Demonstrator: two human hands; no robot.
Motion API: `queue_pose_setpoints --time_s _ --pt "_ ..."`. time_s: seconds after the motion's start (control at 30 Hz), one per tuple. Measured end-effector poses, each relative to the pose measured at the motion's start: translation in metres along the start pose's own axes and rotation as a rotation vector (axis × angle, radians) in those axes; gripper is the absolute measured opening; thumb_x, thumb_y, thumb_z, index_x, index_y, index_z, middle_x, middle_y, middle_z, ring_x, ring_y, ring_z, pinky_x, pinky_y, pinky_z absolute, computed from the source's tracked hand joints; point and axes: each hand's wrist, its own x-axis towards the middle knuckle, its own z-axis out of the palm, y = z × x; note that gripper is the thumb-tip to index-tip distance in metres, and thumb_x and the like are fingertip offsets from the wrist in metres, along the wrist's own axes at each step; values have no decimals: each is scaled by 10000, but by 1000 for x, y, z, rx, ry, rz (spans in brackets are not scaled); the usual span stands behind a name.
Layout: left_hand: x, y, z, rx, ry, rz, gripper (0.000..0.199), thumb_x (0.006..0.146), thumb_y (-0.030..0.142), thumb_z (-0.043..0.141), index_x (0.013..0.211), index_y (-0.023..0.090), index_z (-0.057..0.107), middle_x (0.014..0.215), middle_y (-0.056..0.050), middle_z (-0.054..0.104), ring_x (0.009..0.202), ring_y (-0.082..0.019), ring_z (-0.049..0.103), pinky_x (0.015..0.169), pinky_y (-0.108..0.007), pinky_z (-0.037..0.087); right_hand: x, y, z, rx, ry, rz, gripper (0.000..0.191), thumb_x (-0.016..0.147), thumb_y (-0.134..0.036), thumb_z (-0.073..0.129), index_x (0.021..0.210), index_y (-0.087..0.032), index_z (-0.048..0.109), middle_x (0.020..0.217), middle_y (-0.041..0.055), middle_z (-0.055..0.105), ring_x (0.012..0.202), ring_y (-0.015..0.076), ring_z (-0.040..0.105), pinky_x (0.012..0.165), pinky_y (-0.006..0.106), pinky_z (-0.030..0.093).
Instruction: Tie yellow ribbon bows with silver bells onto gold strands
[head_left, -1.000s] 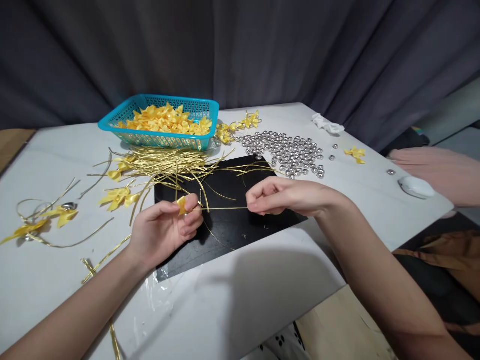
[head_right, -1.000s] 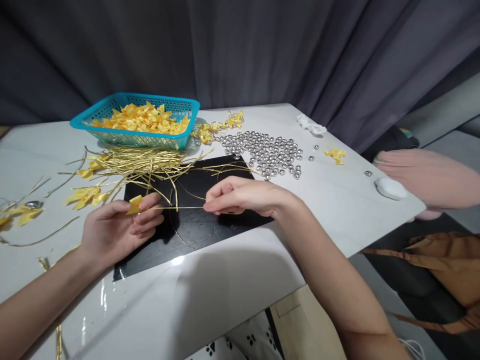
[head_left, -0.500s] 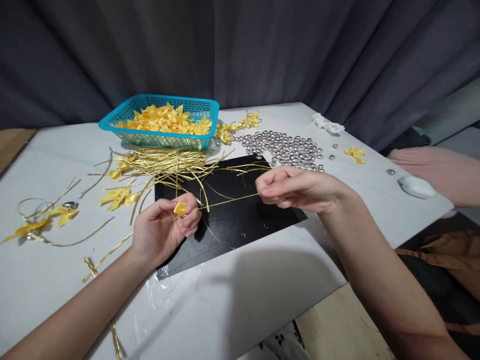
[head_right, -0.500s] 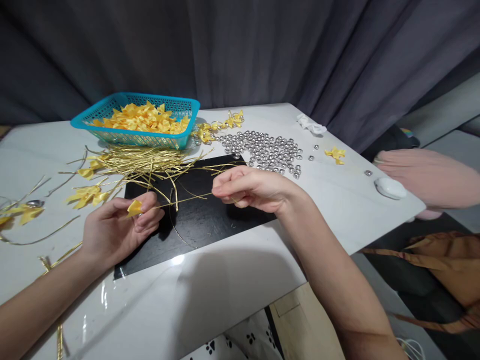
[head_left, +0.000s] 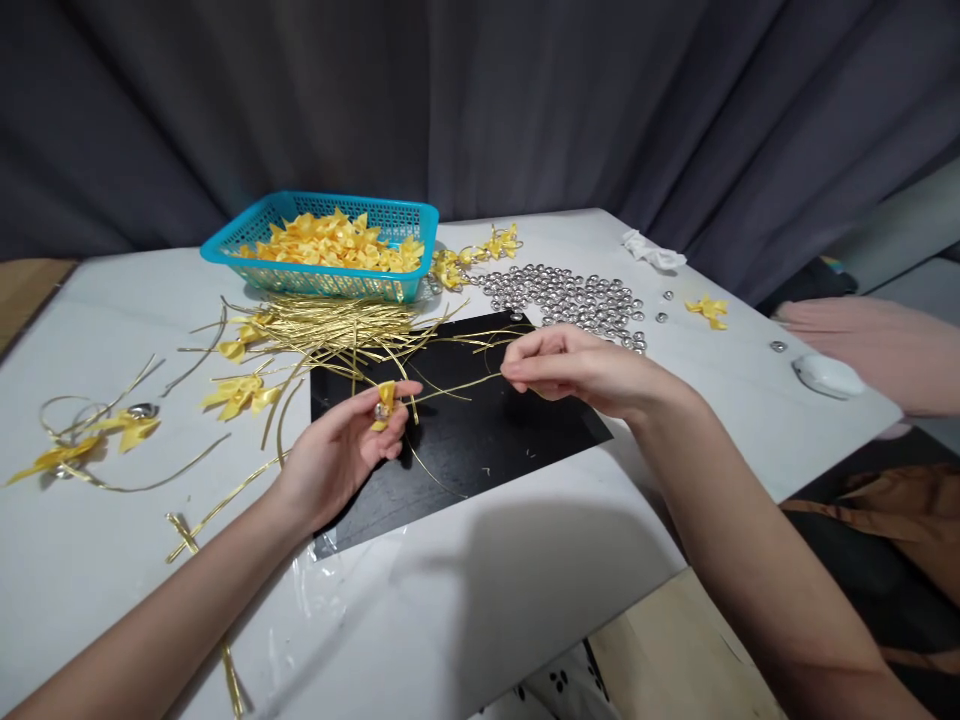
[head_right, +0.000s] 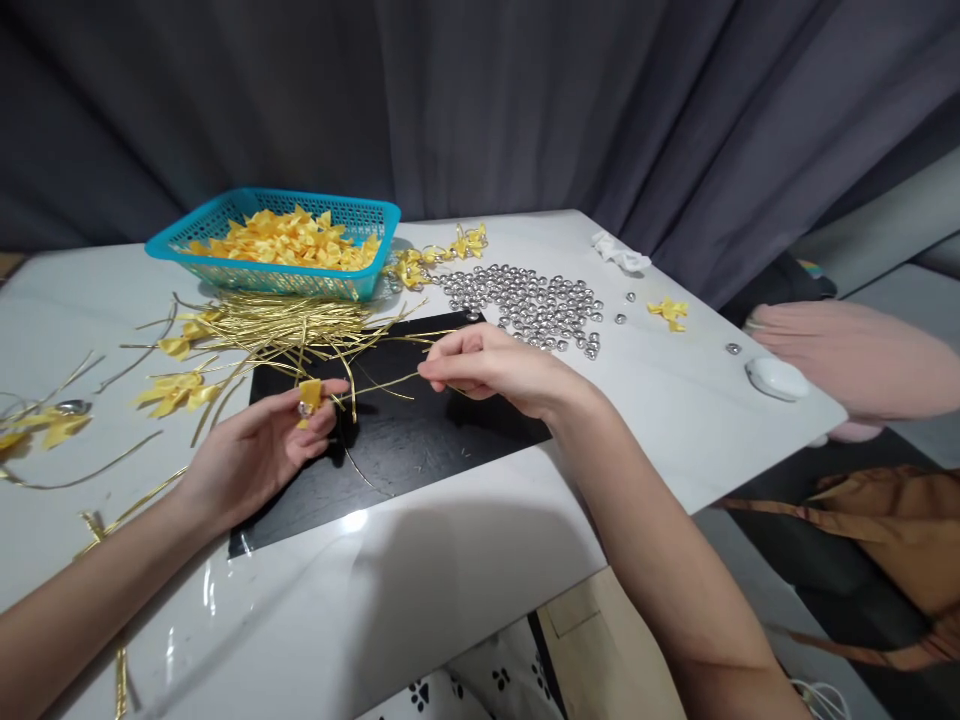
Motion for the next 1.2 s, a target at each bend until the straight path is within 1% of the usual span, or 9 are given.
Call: queue_pose_setpoints --time_s 0.13,0.27,0.43,0.57,0.67,0.87,1.0,1.1,1.2 --pt "0 -3 1 29 -93 -8 157 757 239 634 798 100 692 615 -4 490 504 -75 439 470 -172 454 -1 -1 4 21 8 -93 266 734 -328 704 630 -111 592 473 -69 343 439 24 216 415 221 88" --pt "-2 -3 1 15 -130 -27 332 664 189 746 989 149 688 637 29 480 500 -60 403 448 -160 434 6 4 13 4 52 -36 262 739 -347 700 666 -110 614 450 -89 294 432 27 188 416 220 74" --pt "-1 -2 -1 5 -124 -58 282 867 235 541 1081 122 686 785 -34 592 549 -74 483 486 -169 477 19 20 41 35 165 54 306 676 -390 741 729 -126 596 479 -98 322 435 29 213 419 220 89" --pt "-1 -3 -1 8 -150 -43 356 924 267 436 1223 223 623 1030 -55 644 811 -134 598 691 -224 550 29 36 60 -8 190 19 331 689 -427 726 781 -130 615 523 -84 364 483 40 269 457 215 146" --pt "-2 -5 0 15 -154 -33 375 929 312 429 1274 307 574 1151 -29 632 1015 -154 575 812 -245 538 34 43 67 -24 205 -6 369 671 -463 732 813 -134 643 538 -79 365 505 49 288 479 222 171" --pt "-3 -6 1 56 -154 -18 396 920 339 449 1303 416 516 1041 13 654 886 -114 593 787 -213 526 33 41 76 101 187 -44 334 675 -444 735 763 -133 653 540 -78 379 509 48 280 493 229 177" --pt "-2 -8 2 94 -168 -24 399 881 384 517 1277 429 539 1121 17 638 891 -120 594 771 -212 526 32 38 81 139 122 -81 265 720 -388 708 731 -128 654 539 -74 401 500 45 294 485 226 209" --pt "-1 -11 3 138 -146 -1 396 839 382 589 1235 395 588 1094 8 651 884 -127 596 760 -217 528 33 37 81 184 131 -141 205 754 -334 679 742 -135 635 573 -59 493 492 42 353 484 211 264" --pt "-1 -16 3 186 -65 80 260 788 351 664 1037 289 706 937 -5 673 834 -132 602 740 -213 521 33 37 77 201 176 -180 173 768 -300 671 740 -138 620 597 -41 556 521 52 444 508 201 329"
